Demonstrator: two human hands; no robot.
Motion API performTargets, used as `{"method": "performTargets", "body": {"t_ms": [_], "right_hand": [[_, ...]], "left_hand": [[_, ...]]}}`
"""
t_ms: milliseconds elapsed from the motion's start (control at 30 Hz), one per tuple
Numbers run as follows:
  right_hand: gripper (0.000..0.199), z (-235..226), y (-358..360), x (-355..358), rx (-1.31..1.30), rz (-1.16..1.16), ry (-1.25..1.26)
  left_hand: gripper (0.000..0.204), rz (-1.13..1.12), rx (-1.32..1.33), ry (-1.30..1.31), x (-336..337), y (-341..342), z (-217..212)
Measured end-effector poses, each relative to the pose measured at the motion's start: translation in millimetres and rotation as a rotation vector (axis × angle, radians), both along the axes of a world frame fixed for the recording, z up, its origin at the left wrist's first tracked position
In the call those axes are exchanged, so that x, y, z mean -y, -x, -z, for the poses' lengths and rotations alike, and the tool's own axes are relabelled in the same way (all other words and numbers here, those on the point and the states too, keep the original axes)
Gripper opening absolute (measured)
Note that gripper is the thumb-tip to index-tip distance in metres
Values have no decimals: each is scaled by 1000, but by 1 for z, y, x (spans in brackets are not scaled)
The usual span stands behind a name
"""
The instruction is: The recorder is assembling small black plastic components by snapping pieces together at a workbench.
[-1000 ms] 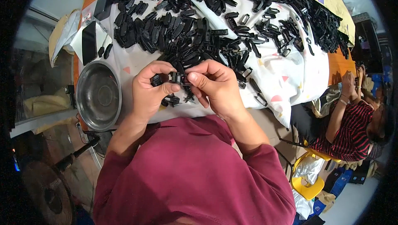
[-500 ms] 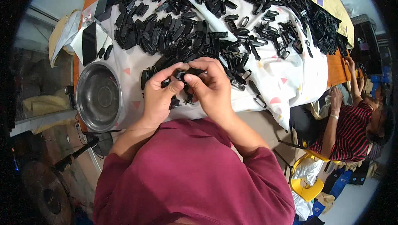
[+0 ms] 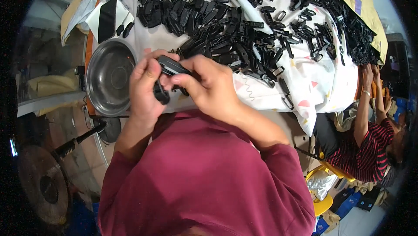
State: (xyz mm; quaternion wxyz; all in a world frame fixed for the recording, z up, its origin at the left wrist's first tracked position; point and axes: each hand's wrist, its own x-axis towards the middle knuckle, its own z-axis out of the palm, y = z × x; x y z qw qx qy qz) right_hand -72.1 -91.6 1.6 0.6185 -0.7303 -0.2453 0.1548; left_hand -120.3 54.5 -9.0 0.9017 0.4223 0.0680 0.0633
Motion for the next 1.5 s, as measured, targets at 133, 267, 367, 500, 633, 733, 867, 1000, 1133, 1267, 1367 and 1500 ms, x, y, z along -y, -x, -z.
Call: {"method": "performTargets", "body": {"t_ms": [133, 267, 367, 500, 633, 733, 867, 1000, 1133, 1267, 1367, 1500], "right_hand": [[23, 17, -13, -10, 177, -148, 241], [25, 46, -14, -11, 475, -112, 636], [22, 54, -15, -17, 552, -187, 815], [17, 56, -14, -24, 567, -173, 935], [16, 50, -18, -12, 524, 52, 576], [13, 49, -27, 7, 109, 93, 333], [10, 50, -29, 19, -496, 142, -90], [13, 49, -26, 29, -726, 273, -285], [24, 42, -25, 32, -720, 278, -346], [31, 39, -23, 26, -802, 201, -405], [29, 33, -21, 27, -789, 215, -452], [29, 32, -18, 28, -719, 229, -464]], "left_hand": [[17, -252, -96, -1096, -36, 21, -6], [16, -528, -292, -1786, -84, 30, 10], [17, -299, -374, -1854, -87, 27, 15], [14, -375, -151, -2034, -46, 4, 15], [17, -227, -101, -2143, -26, -17, 25], [15, -184, -74, -2160, -29, -21, 34], [8, -229, -68, -2182, -35, -19, 33], [16, -350, -347, -2059, -50, -4, -1], [18, -247, -354, -2093, -61, 6, -2], [13, -171, -59, -2151, -21, -18, 19], [12, -190, -91, -2194, -19, -31, 31], [12, -46, -313, -1981, -20, -36, 15]]}}
